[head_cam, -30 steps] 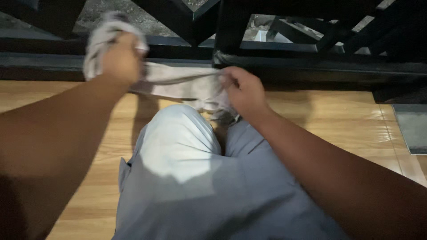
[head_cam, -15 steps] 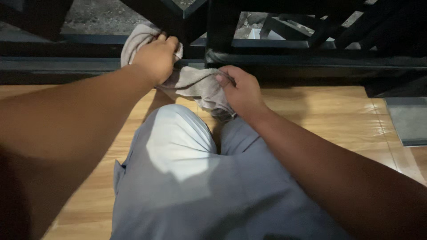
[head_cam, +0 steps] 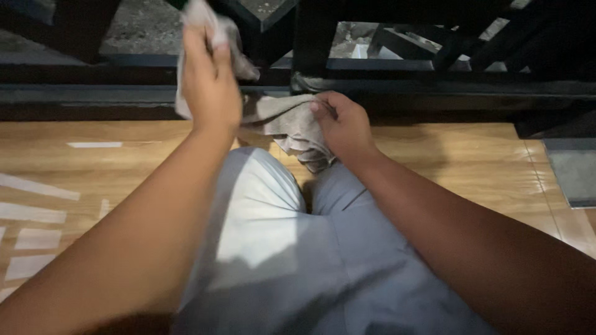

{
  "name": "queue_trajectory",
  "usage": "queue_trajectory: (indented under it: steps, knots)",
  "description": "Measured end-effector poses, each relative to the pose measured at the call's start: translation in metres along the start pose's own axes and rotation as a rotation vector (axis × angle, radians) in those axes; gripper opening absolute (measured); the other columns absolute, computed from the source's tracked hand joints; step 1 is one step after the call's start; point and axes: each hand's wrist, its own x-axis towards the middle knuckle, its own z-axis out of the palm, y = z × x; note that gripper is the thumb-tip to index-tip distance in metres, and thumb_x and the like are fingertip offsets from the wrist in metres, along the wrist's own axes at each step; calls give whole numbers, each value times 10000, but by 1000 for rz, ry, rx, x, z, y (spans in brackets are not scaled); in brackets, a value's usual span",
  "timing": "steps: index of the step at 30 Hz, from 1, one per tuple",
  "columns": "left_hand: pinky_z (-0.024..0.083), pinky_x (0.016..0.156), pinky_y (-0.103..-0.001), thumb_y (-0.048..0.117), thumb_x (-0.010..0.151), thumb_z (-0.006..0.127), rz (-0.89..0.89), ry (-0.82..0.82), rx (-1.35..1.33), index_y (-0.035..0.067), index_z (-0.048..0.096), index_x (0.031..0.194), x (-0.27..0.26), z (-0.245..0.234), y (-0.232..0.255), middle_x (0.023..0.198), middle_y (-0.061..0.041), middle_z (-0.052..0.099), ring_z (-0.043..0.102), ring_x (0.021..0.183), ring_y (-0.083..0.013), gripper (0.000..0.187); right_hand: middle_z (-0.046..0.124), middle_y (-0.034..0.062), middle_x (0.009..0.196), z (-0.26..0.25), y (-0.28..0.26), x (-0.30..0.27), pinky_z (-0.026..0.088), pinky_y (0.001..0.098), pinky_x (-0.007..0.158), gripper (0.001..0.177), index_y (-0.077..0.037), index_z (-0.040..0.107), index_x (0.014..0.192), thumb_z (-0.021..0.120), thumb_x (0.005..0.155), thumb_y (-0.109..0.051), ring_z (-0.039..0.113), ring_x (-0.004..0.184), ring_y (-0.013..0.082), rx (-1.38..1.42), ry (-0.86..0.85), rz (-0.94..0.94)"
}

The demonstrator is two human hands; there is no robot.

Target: The person sits on the floor and wipes a black metal railing with a cloth. They repeatedly rub the cloth along the horizontal and vertical bars of the railing, moving along its length to clean different sections.

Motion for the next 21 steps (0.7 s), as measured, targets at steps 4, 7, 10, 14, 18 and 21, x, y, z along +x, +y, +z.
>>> queue_trajectory:
  steps: [4,7,10,14,18,21]
  knots:
    - [361,1137,-524,162,1121,538,248,30,568,27,553,1365,56,-3,15,1373,-238,601,504,1306,-433,279,715,83,859,-6,-1,-5,530,294,727,259,-31,708,1133,673,1014,-258,621,775,138,66,13,-26]
    - [287,1221,-555,83,1035,504,495,-46,811,-76,529,1385,68,-23,11,1401,-258,580,451,1420,-421,385,724,94,858,-10,-4,-6,533,298,736,258,-33,712,1134,679,1001,-253,647,776,145,26,37,-31]
    - [245,1219,-568,115,1008,522,621,-110,817,-151,522,1336,74,-26,3,1425,-289,573,433,1455,-429,423,747,113,919,-12,-1,-8,538,308,775,259,-24,707,1140,691,1006,-245,688,830,168,20,55,-110]
    - [296,1053,-571,217,908,514,700,-196,1201,-110,582,1317,58,20,-8,1329,-320,630,518,1258,-464,528,771,134,951,-11,1,-10,559,317,789,263,-29,711,1118,694,986,-256,728,858,207,84,48,-104]
    - [261,1245,-473,170,1016,485,677,-349,876,-75,589,1343,28,50,-9,1442,-250,609,492,1439,-358,422,759,163,961,-19,9,-11,557,328,785,257,-24,721,1110,704,968,-237,730,842,216,13,58,-90]
    - [253,1240,-463,170,1031,470,665,-407,989,-56,598,1377,53,25,-6,1455,-260,603,491,1411,-396,432,763,163,974,-17,9,-10,557,326,794,249,-25,723,1109,703,968,-229,735,864,209,23,89,-102]
